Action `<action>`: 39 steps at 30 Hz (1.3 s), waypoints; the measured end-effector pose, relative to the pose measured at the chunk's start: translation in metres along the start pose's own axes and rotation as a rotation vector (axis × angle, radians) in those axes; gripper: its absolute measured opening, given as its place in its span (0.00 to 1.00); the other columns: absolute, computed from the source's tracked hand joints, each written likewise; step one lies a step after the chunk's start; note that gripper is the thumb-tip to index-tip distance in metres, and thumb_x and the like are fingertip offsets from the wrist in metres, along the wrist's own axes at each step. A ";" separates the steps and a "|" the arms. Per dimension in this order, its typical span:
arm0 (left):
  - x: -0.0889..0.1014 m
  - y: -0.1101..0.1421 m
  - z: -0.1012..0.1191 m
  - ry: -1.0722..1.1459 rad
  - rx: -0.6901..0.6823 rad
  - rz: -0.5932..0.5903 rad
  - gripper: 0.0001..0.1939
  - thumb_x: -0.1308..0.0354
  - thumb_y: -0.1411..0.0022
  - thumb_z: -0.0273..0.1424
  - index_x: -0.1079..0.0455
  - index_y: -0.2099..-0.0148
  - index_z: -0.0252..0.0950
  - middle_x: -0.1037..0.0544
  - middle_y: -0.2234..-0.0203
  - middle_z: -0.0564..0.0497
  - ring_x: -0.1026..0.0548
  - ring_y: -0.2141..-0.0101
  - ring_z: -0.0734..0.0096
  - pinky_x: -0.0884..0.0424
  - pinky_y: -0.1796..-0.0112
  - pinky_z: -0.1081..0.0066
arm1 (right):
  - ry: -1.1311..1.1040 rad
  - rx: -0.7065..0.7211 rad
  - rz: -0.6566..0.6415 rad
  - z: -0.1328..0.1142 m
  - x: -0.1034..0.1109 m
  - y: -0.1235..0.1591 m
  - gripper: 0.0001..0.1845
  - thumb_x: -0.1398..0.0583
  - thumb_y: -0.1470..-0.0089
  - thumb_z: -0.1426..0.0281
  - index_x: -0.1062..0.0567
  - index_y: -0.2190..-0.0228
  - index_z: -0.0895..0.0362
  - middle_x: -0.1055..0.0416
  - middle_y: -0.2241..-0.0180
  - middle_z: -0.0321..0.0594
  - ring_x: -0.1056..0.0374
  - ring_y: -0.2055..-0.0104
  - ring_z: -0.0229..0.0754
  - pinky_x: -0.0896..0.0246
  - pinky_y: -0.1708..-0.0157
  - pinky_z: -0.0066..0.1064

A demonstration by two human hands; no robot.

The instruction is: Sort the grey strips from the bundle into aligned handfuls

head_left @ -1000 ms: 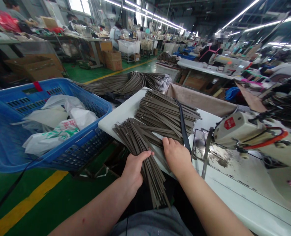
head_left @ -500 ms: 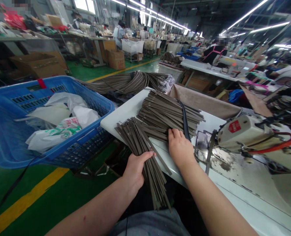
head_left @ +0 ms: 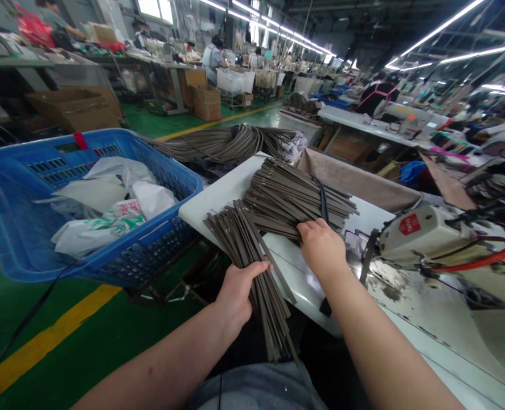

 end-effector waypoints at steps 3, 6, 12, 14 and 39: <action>-0.003 0.000 0.003 0.011 0.012 -0.008 0.13 0.31 0.58 0.23 0.23 0.66 0.28 0.20 0.74 0.44 0.22 0.73 0.64 0.23 0.70 0.65 | -0.024 -0.021 -0.010 0.010 0.004 -0.008 0.10 0.43 0.42 0.74 0.22 0.62 0.55 0.23 0.64 0.45 0.33 0.54 0.48 0.40 0.62 0.32; -0.008 0.000 0.007 0.020 0.003 -0.030 0.12 0.31 0.57 0.23 0.22 0.65 0.28 0.19 0.74 0.44 0.22 0.73 0.64 0.22 0.70 0.64 | -0.057 -0.077 -0.071 0.022 0.003 -0.017 0.10 0.40 0.41 0.67 0.21 0.60 0.54 0.23 0.64 0.46 0.30 0.56 0.48 0.40 0.63 0.32; -0.011 -0.003 0.007 0.042 0.004 -0.037 0.12 0.31 0.58 0.23 0.22 0.67 0.27 0.20 0.74 0.43 0.22 0.73 0.63 0.23 0.70 0.64 | -0.341 -0.226 -0.307 0.037 -0.014 -0.025 0.10 0.36 0.45 0.63 0.19 0.63 0.54 0.22 0.70 0.40 0.28 0.67 0.43 0.42 0.69 0.29; -0.011 -0.005 0.006 0.039 0.003 -0.038 0.12 0.31 0.59 0.23 0.22 0.66 0.27 0.20 0.74 0.43 0.22 0.74 0.62 0.23 0.70 0.64 | -0.485 -0.236 -0.321 0.037 -0.016 -0.024 0.07 0.35 0.48 0.66 0.19 0.66 0.55 0.22 0.72 0.38 0.28 0.69 0.40 0.42 0.70 0.27; -0.006 -0.018 0.004 -0.126 -0.253 0.037 0.16 0.30 0.61 0.25 0.21 0.64 0.31 0.17 0.67 0.43 0.21 0.67 0.62 0.26 0.65 0.67 | -0.789 -0.316 -0.280 0.031 -0.033 -0.006 0.12 0.33 0.51 0.63 0.22 0.66 0.57 0.25 0.76 0.36 0.32 0.74 0.38 0.41 0.75 0.26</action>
Point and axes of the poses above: each hand's wrist, its own y-axis away from the middle knuckle, its own x-axis out of the back of the hand, z = x × y, the point moved 8 cm from there along -y, towards the middle knuckle
